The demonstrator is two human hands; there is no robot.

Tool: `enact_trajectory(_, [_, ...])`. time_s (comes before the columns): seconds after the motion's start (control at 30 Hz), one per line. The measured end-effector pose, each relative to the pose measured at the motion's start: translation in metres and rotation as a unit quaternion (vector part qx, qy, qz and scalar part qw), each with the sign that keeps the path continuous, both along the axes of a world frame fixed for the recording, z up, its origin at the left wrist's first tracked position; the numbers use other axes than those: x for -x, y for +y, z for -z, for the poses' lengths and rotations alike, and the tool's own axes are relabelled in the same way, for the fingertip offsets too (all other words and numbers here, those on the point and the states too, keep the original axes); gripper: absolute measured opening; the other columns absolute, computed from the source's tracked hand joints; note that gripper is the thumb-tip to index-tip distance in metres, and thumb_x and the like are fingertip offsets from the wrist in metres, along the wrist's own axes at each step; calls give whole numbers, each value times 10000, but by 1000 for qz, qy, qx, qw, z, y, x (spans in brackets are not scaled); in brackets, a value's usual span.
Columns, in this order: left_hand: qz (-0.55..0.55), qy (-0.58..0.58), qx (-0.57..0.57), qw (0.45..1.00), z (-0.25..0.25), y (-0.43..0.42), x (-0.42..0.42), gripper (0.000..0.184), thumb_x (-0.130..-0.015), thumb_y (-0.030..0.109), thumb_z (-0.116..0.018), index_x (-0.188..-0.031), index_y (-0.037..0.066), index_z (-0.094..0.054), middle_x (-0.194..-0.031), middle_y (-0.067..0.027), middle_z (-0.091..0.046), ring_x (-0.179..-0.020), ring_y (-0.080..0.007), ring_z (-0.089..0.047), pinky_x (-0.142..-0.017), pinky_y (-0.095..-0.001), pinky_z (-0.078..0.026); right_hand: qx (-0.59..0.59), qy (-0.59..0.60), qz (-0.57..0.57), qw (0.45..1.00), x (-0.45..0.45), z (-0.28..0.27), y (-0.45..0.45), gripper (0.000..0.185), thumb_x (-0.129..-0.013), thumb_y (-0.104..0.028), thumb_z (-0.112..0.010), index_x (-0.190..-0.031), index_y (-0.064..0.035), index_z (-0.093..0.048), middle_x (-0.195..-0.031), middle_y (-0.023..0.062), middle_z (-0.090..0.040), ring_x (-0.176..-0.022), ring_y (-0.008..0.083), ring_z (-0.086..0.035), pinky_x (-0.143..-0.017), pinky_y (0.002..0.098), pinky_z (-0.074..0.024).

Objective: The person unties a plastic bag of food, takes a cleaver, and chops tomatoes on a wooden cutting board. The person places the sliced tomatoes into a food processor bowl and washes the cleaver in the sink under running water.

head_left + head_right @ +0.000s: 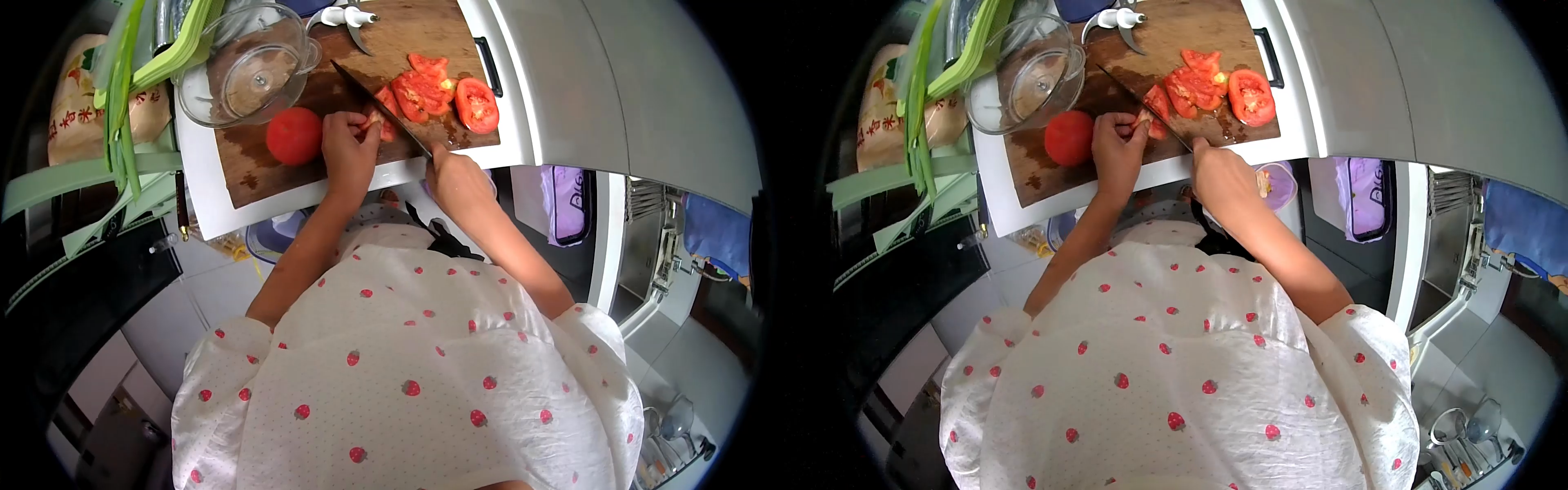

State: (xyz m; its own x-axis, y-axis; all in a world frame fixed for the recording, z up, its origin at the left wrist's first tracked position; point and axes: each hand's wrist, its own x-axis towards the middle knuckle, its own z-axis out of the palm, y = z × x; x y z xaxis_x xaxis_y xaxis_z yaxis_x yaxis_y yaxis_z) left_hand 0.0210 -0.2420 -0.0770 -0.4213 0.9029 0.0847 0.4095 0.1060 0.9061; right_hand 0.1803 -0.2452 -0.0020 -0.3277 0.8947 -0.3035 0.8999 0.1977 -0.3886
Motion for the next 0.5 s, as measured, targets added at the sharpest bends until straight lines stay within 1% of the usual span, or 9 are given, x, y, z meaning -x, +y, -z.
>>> enact_trajectory(0.03, [-3,0,1,1000,2,0,0,207,-760,87,-696,-885,-15,-566,-851,-98,-539,-726,-180,-561,-657,-290,-473,-23,19,4,1000,5,7,2,197,-839,-103,-520,-996,14,-542,-691,277,-573,-703,433,-581,-646,502,-452])
enact_trajectory(0.1, [-5,-5,-46,999,6,-2,-1,190,-754,46,-670,-879,1,-534,-858,-123,-508,-728,-235,-538,-669,-339,-468,-43,38,11,998,6,11,5,195,-837,-101,-522,-988,21,-542,-695,277,-574,-708,436,-580,-646,502,-448])
enact_trajectory(0.23, [-13,-21,-70,997,14,-1,-5,162,-770,34,-644,-884,3,-534,-865,-122,-510,-753,-237,-537,-681,-336,-468,-29,76,49,996,-6,3,7,229,-845,-108,-535,-1019,40,-542,-724,279,-581,-738,440,-582,-656,479,-451])
enact_trajectory(0.3, [-22,18,-75,997,16,0,-5,153,-800,64,-645,-905,-7,-560,-861,-105,-536,-740,-199,-559,-681,-309,-473,-10,101,73,992,-11,-8,1,269,-862,-127,-542,-1076,37,-538,-732,277,-585,-745,433,-588,-651,454,-458])
enact_trajectory(0.33, [-20,17,-74,997,15,-1,-4,153,-800,64,-645,-905,-7,-560,-861,-105,-536,-740,-199,-559,-681,-309,-473,-9,100,75,992,-13,-18,-4,269,-862,-127,-542,-1076,37,-538,-732,277,-585,-745,433,-588,-651,454,-458])
enact_trajectory(0.4, [-7,69,-63,996,13,-1,-2,154,-789,56,-653,-893,-4,-556,-820,-101,-534,-726,-201,-555,-672,-311,-469,46,102,83,990,-18,-36,-12,265,-869,-132,-539,-1077,33,-539,-741,275,-585,-742,426,-590,-647,450,-457])
enact_trajectory(0.43, [-8,69,-63,996,13,0,-2,154,-789,56,-653,-893,-4,-556,-820,-101,-534,-726,-201,-555,-672,-311,-469,42,106,53,992,-22,-42,-15,265,-870,-129,-535,-1085,24,-537,-742,268,-584,-742,421,-588,-651,449,-456])
enact_trajectory(0.47, [-6,66,-60,996,13,-1,-2,153,-786,53,-654,-885,-4,-553,-802,-98,-532,-714,-201,-550,-665,-311,-464,42,106,54,992,-23,-42,-18,265,-870,-129,-535,-1085,24,-537,-742,268,-584,-742,421,-588,-651,449,-456])
enact_trajectory(0.5, [-5,63,-56,996,12,-2,-1,152,-783,50,-656,-878,-3,-550,-784,-96,-530,-702,-200,-545,-657,-312,-460,47,75,38,995,-25,-41,-20,266,-865,-126,-538,-1088,18,-538,-735,262,-584,-737,421,-585,-651,454,-455])
